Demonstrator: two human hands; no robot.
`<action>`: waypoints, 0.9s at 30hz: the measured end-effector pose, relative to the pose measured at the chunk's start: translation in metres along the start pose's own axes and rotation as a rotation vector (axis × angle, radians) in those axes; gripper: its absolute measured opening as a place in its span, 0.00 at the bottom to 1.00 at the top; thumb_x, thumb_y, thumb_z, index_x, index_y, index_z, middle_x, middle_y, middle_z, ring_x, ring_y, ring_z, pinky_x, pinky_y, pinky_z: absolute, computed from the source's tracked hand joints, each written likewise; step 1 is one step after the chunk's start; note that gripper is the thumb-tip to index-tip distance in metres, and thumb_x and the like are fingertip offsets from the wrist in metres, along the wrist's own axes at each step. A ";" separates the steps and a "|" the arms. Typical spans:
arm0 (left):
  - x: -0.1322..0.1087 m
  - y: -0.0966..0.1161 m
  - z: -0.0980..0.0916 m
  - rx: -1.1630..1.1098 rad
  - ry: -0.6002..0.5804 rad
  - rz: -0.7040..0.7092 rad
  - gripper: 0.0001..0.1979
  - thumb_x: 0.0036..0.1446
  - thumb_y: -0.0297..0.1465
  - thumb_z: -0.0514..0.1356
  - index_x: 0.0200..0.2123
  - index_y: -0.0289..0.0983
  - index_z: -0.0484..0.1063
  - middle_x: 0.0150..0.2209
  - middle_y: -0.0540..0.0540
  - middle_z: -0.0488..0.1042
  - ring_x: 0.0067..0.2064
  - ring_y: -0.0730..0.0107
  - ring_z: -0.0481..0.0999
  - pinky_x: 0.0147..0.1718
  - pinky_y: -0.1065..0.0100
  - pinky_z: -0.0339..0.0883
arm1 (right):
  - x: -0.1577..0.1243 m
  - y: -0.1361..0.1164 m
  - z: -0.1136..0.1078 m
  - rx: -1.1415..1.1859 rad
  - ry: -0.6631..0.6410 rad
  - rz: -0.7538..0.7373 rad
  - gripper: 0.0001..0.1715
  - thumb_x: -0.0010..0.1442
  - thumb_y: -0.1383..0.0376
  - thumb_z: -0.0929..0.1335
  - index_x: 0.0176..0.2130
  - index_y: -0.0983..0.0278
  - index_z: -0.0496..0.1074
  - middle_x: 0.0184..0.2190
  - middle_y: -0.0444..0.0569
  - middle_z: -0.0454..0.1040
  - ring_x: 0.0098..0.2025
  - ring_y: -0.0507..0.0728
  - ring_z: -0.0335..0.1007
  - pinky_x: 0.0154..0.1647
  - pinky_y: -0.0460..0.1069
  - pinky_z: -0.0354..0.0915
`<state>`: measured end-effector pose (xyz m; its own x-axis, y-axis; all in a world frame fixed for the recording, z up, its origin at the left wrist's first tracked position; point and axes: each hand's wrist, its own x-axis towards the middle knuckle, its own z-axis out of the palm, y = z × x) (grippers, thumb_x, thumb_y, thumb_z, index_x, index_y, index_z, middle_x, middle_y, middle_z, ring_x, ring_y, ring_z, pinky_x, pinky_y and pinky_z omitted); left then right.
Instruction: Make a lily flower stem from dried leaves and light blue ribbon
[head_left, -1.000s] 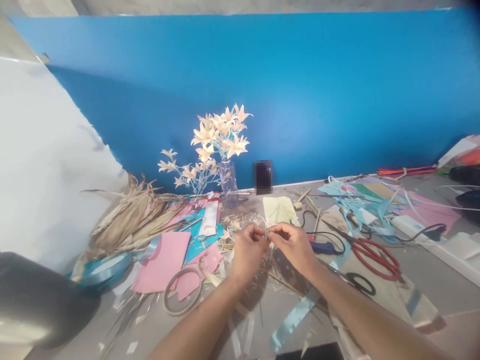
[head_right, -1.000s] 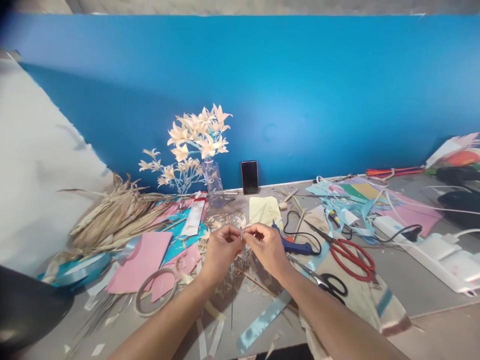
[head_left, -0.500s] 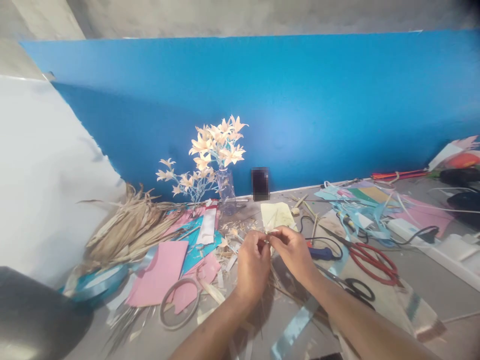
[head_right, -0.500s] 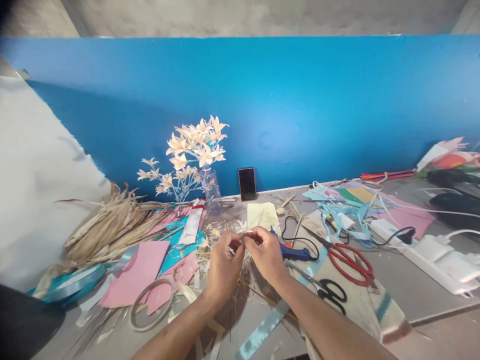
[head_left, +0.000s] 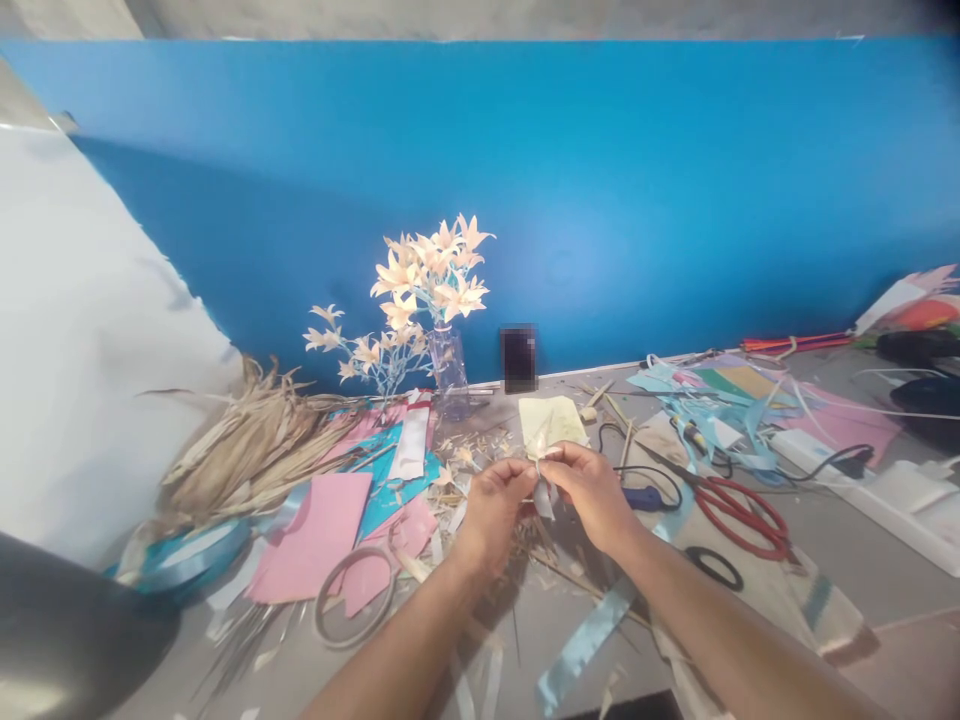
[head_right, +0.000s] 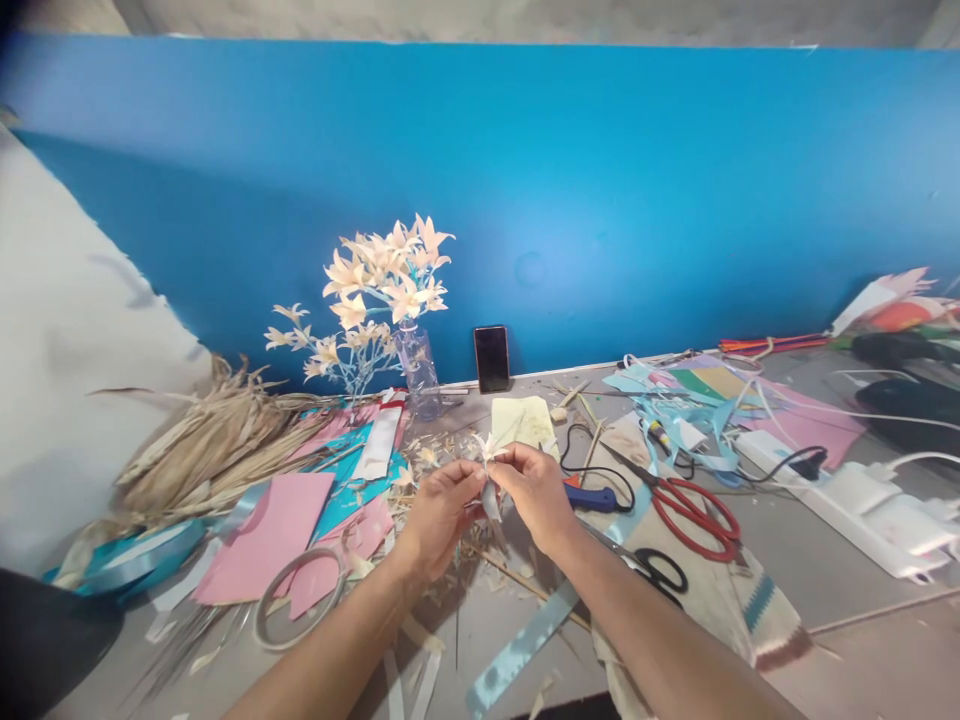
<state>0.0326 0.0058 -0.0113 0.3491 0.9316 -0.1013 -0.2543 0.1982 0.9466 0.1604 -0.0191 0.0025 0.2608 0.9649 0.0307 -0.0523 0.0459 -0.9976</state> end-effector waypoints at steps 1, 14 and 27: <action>0.000 0.001 0.000 -0.027 -0.019 -0.026 0.12 0.47 0.37 0.68 0.26 0.34 0.72 0.24 0.51 0.69 0.25 0.76 0.67 0.26 0.72 0.61 | 0.000 0.000 0.000 0.007 -0.002 0.007 0.10 0.45 0.60 0.70 0.22 0.63 0.68 0.15 0.36 0.58 0.19 0.48 0.49 0.22 0.46 0.47; -0.002 -0.004 0.003 0.355 0.226 0.285 0.08 0.53 0.33 0.61 0.25 0.36 0.68 0.21 0.52 0.69 0.24 0.75 0.65 0.26 0.72 0.58 | 0.001 0.011 0.002 0.072 -0.013 0.050 0.12 0.46 0.59 0.73 0.25 0.64 0.70 0.16 0.37 0.60 0.19 0.47 0.45 0.20 0.47 0.41; -0.004 -0.013 0.000 0.945 0.371 0.811 0.08 0.57 0.27 0.57 0.25 0.38 0.68 0.23 0.51 0.71 0.27 0.70 0.70 0.30 0.68 0.60 | -0.001 0.016 0.010 0.446 -0.035 0.163 0.20 0.38 0.59 0.79 0.24 0.65 0.69 0.17 0.37 0.61 0.19 0.45 0.46 0.20 0.44 0.40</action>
<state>0.0344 0.0000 -0.0230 0.0887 0.7426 0.6638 0.5092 -0.6066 0.6105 0.1495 -0.0172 -0.0129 0.1826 0.9765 -0.1147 -0.5009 -0.0080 -0.8655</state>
